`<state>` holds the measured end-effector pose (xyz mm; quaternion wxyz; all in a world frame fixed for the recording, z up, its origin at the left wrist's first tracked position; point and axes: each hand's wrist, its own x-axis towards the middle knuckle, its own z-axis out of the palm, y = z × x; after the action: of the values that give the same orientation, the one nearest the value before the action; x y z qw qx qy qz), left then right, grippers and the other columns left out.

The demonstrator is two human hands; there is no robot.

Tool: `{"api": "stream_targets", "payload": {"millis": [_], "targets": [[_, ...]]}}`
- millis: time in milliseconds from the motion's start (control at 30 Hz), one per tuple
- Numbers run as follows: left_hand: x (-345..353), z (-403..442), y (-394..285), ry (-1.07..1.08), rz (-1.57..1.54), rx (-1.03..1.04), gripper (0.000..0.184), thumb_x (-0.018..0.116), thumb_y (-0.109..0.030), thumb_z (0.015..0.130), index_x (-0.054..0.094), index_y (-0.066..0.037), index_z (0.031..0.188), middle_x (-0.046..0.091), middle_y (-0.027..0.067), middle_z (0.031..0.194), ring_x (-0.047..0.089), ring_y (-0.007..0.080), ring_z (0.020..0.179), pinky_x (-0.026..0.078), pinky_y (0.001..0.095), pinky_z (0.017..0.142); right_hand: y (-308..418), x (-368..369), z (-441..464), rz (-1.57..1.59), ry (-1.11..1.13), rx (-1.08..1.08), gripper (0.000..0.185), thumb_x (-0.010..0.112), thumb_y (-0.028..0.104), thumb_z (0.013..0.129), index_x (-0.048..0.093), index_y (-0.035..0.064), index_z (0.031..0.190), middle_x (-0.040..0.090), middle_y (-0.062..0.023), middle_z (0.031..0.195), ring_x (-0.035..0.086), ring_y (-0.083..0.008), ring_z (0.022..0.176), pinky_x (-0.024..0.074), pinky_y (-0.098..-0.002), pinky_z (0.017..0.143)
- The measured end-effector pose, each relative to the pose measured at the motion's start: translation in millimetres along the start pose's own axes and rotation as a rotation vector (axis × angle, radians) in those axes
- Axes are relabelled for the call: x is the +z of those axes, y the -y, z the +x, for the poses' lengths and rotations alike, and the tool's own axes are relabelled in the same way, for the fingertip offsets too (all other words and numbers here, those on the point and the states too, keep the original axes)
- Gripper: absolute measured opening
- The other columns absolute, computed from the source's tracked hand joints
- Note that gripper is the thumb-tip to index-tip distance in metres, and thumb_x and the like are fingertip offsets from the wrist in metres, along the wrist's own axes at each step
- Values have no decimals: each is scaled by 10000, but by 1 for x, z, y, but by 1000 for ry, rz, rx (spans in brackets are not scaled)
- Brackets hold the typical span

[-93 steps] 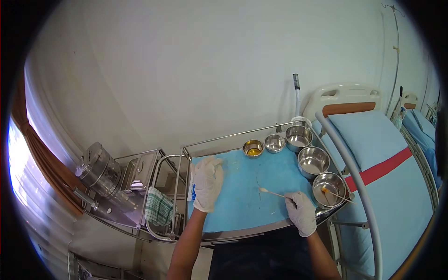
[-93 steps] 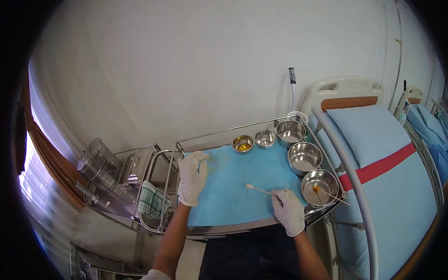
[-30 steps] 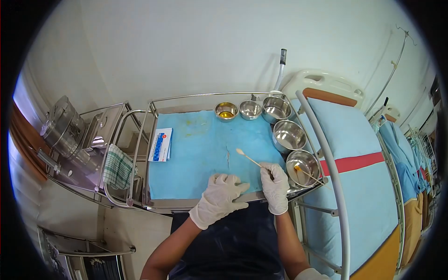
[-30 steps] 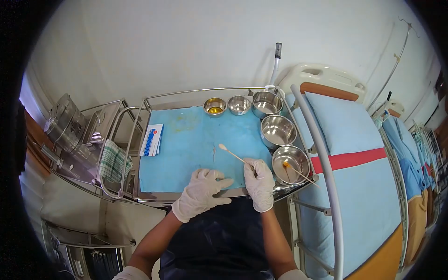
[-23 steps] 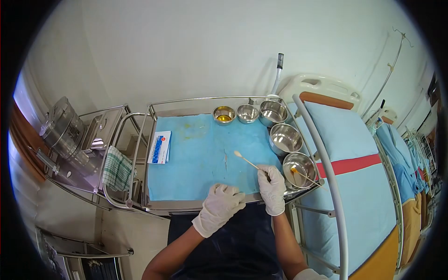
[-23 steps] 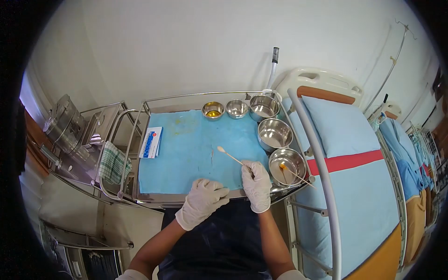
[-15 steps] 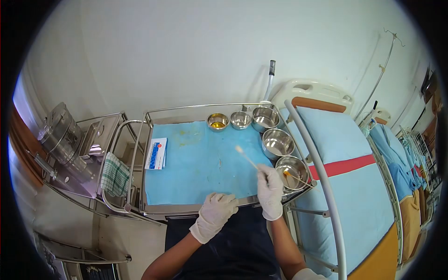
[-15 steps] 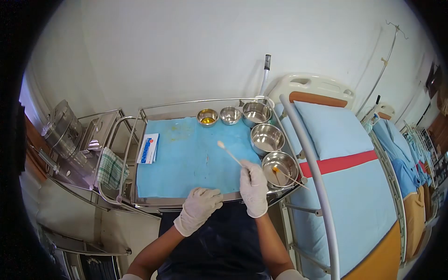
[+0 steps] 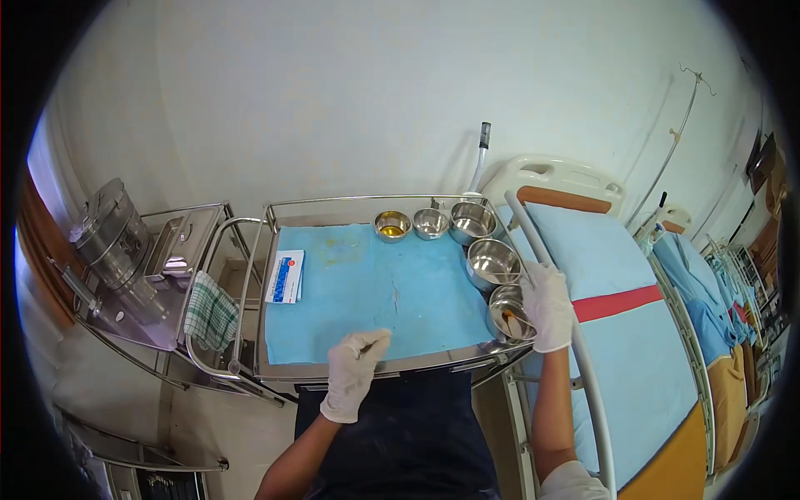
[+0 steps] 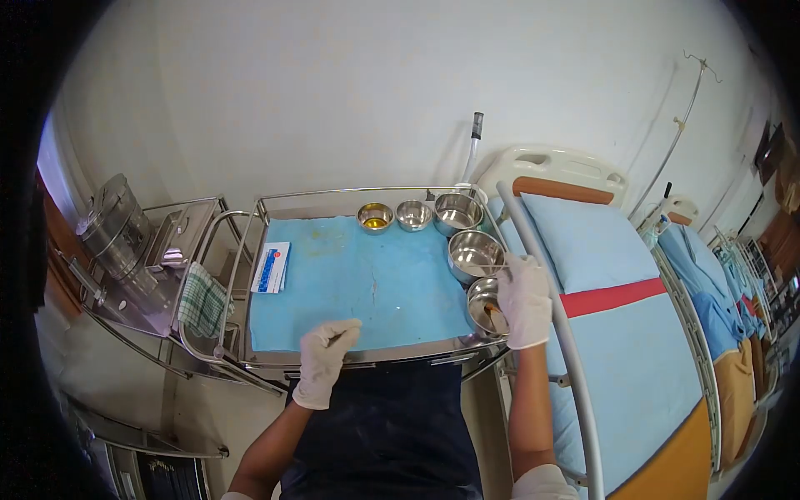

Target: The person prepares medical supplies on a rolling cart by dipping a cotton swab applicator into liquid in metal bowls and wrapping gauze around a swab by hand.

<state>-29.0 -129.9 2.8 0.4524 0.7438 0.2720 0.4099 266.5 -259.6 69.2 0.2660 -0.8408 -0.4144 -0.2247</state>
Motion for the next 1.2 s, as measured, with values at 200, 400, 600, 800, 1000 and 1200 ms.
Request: {"api": "stream_targets", "payload": {"millis": [200,400,600,800,1000,1200], "targets": [[-11,16,-3,-84,-576,-424,145,705,-33,866,696,29,998,698,97,839,644,139,751,528,232,726,-15,-39,-37,-80,138,20,161,659,108,818,679,59,971,661,-132,950,617,-345,822,506,-428,735],[-13,28,0,-56,-693,-534,156,737,-67,865,675,42,958,702,112,841,663,142,740,553,229,742,-37,-47,-58,-76,376,-117,189,678,29,779,688,39,968,651,-117,918,610,-299,798,495,-372,718],[-8,34,14,-55,-673,-559,168,738,-75,866,661,35,967,700,111,840,658,136,727,548,227,731,-69,-13,-69,487,407,255,227,670,-2,762,690,51,982,648,-93,885,617,-257,780,494,-336,712],[-11,37,25,-60,-648,-498,162,736,-75,867,661,34,960,700,112,845,655,135,725,546,225,724,-48,-46,-57,-14,300,-174,211,665,-56,752,691,9,951,648,-69,878,614,-210,786,492,-302,709],[-16,44,31,-35,-626,-488,152,729,-54,865,674,57,953,698,117,832,663,149,735,559,239,738,8,-52,-56,1504,174,673,182,625,-75,825,698,-67,990,593,-56,887,568,-163,811,453,-249,745],[-17,57,32,14,-563,-422,142,723,-44,863,677,52,957,694,113,838,652,151,739,550,240,744,60,18,-77,1391,315,199,195,597,-53,871,692,-106,1033,514,-47,1005,503,-118,902,377,-223,803]]}}
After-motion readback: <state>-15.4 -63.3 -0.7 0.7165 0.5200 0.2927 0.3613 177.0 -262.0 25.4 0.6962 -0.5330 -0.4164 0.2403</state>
